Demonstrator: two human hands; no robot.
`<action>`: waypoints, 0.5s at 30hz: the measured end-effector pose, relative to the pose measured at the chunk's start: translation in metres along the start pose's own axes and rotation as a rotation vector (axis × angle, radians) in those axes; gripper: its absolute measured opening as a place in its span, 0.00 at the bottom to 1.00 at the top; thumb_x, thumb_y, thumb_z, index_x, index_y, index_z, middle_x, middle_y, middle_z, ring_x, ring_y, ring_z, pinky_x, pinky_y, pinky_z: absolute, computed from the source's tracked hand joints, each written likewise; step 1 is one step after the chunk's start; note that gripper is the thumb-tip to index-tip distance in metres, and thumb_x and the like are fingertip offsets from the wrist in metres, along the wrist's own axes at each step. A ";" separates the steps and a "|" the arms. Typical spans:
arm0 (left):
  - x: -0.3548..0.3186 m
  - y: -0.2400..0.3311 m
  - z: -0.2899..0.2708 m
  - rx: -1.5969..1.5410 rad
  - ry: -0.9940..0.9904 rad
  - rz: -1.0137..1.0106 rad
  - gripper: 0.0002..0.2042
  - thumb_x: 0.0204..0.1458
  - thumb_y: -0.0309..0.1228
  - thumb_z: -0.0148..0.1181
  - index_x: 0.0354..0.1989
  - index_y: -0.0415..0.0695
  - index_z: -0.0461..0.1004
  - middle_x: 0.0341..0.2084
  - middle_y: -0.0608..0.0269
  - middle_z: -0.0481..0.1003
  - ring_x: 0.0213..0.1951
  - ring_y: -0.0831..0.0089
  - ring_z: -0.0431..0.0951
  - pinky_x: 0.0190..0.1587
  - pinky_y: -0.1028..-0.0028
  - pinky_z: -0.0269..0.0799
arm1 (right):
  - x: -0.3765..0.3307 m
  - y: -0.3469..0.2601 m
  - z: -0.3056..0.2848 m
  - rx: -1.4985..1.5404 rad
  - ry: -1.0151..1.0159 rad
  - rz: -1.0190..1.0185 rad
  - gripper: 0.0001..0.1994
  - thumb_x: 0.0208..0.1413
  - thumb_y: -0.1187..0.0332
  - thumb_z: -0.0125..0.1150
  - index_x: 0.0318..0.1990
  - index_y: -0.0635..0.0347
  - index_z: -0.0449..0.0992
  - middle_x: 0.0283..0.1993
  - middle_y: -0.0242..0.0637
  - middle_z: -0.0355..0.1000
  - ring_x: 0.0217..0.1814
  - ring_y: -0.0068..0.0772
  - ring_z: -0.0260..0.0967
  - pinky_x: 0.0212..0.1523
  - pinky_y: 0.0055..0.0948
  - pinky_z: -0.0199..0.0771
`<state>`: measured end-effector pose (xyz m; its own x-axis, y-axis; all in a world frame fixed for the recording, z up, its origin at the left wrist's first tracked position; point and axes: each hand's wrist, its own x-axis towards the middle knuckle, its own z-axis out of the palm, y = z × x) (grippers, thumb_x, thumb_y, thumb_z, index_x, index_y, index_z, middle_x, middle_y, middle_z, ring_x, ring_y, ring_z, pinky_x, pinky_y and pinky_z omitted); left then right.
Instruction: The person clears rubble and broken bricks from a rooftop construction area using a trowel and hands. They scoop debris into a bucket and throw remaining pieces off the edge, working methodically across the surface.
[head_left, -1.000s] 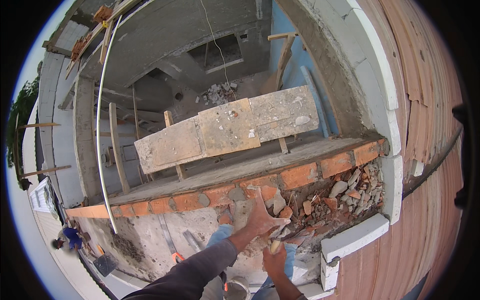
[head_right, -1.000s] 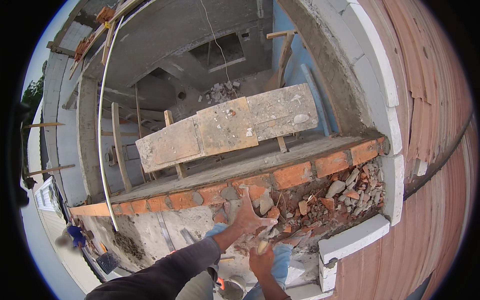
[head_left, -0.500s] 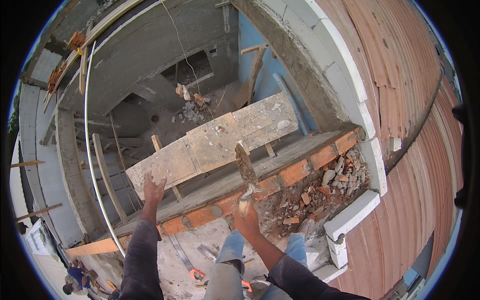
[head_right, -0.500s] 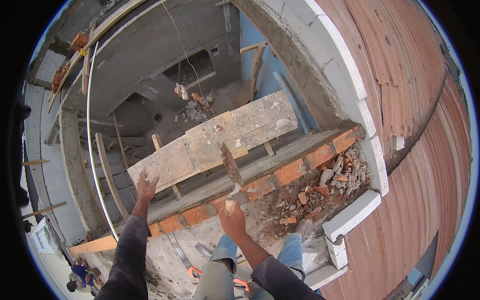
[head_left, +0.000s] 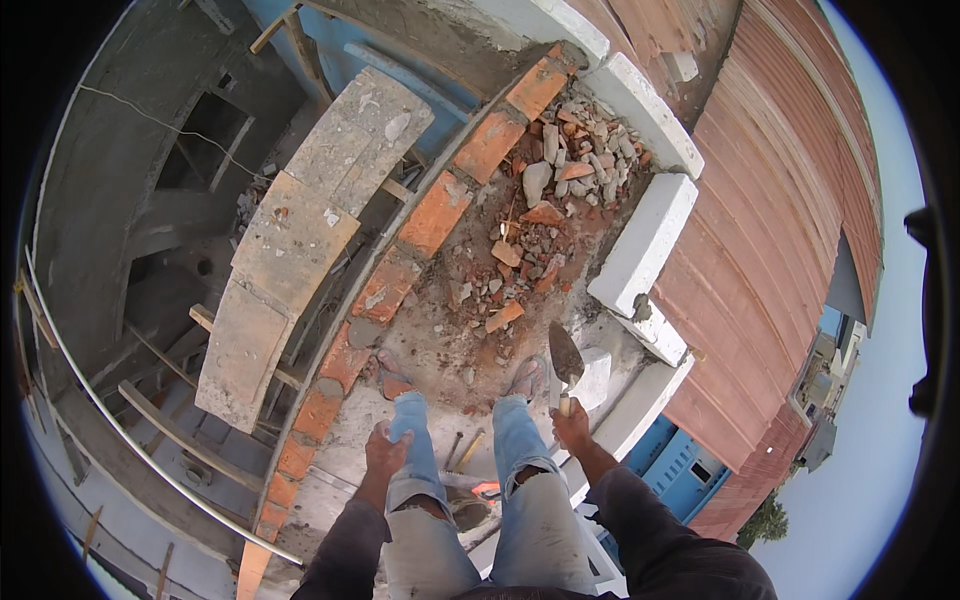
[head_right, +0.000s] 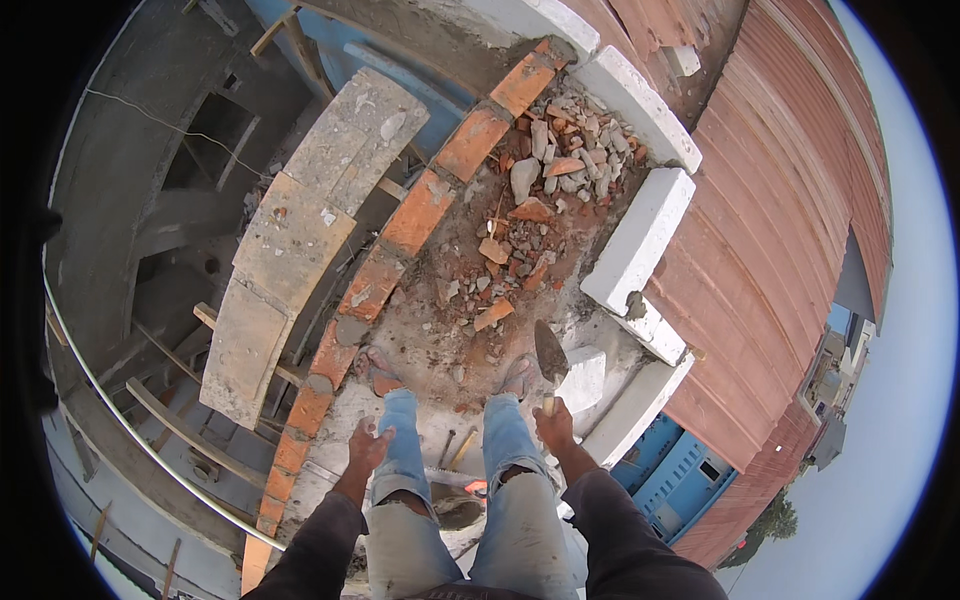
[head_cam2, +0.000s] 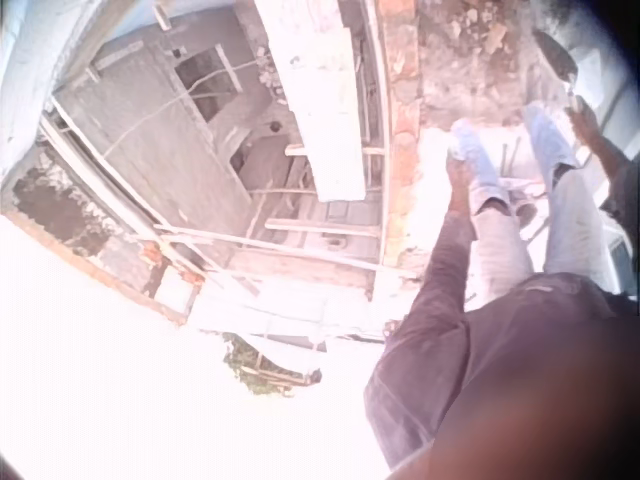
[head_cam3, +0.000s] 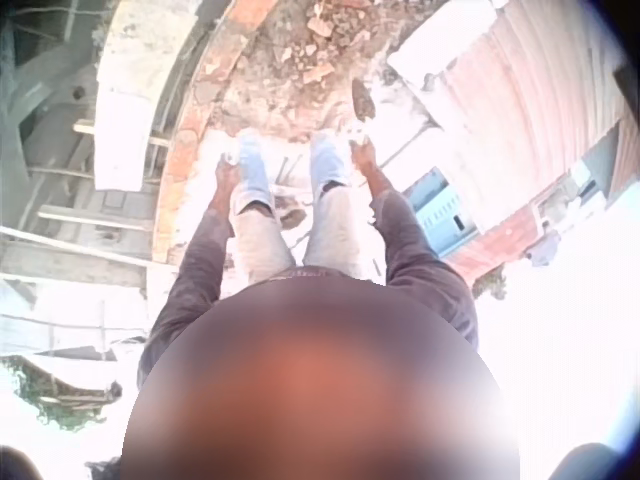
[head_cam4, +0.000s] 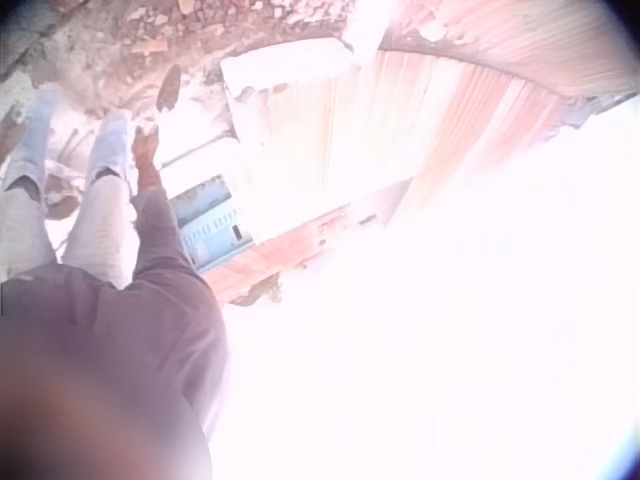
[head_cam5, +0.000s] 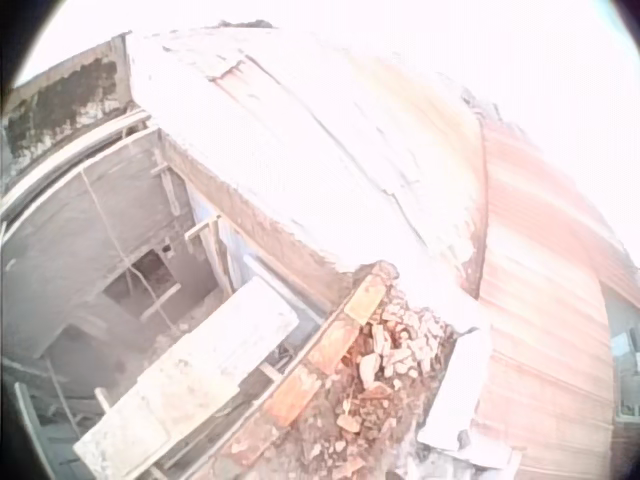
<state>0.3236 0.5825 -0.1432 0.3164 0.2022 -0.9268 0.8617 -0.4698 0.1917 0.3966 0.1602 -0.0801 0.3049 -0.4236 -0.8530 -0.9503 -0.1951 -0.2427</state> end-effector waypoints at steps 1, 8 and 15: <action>0.024 0.019 0.011 -0.054 0.020 0.001 0.40 0.50 0.49 0.75 0.68 0.39 0.68 0.57 0.46 0.77 0.58 0.52 0.78 0.59 0.60 0.75 | 0.036 0.002 -0.003 -0.047 0.051 -0.025 0.12 0.62 0.70 0.65 0.40 0.52 0.64 0.24 0.30 0.64 0.16 0.23 0.62 0.14 0.30 0.64; 0.181 0.178 0.103 0.049 0.286 0.047 0.64 0.40 0.63 0.78 0.80 0.49 0.45 0.73 0.37 0.54 0.74 0.42 0.57 0.71 0.48 0.61 | 0.299 -0.036 -0.039 0.094 0.183 -0.201 0.08 0.59 0.64 0.63 0.35 0.55 0.70 0.23 0.31 0.66 0.19 0.25 0.64 0.16 0.33 0.67; 0.243 0.309 0.173 -0.306 0.461 -0.201 0.71 0.34 0.72 0.75 0.82 0.56 0.37 0.76 0.31 0.39 0.77 0.32 0.42 0.75 0.38 0.49 | 0.371 -0.048 -0.027 0.066 -0.047 -0.257 0.09 0.56 0.68 0.65 0.42 0.61 0.76 0.26 0.32 0.70 0.21 0.30 0.68 0.20 0.37 0.71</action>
<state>0.5982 0.3376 -0.3645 0.2154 0.6465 -0.7319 0.9763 -0.1275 0.1746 0.5570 -0.0111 -0.3726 0.5352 -0.3253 -0.7796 -0.8444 -0.2321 -0.4828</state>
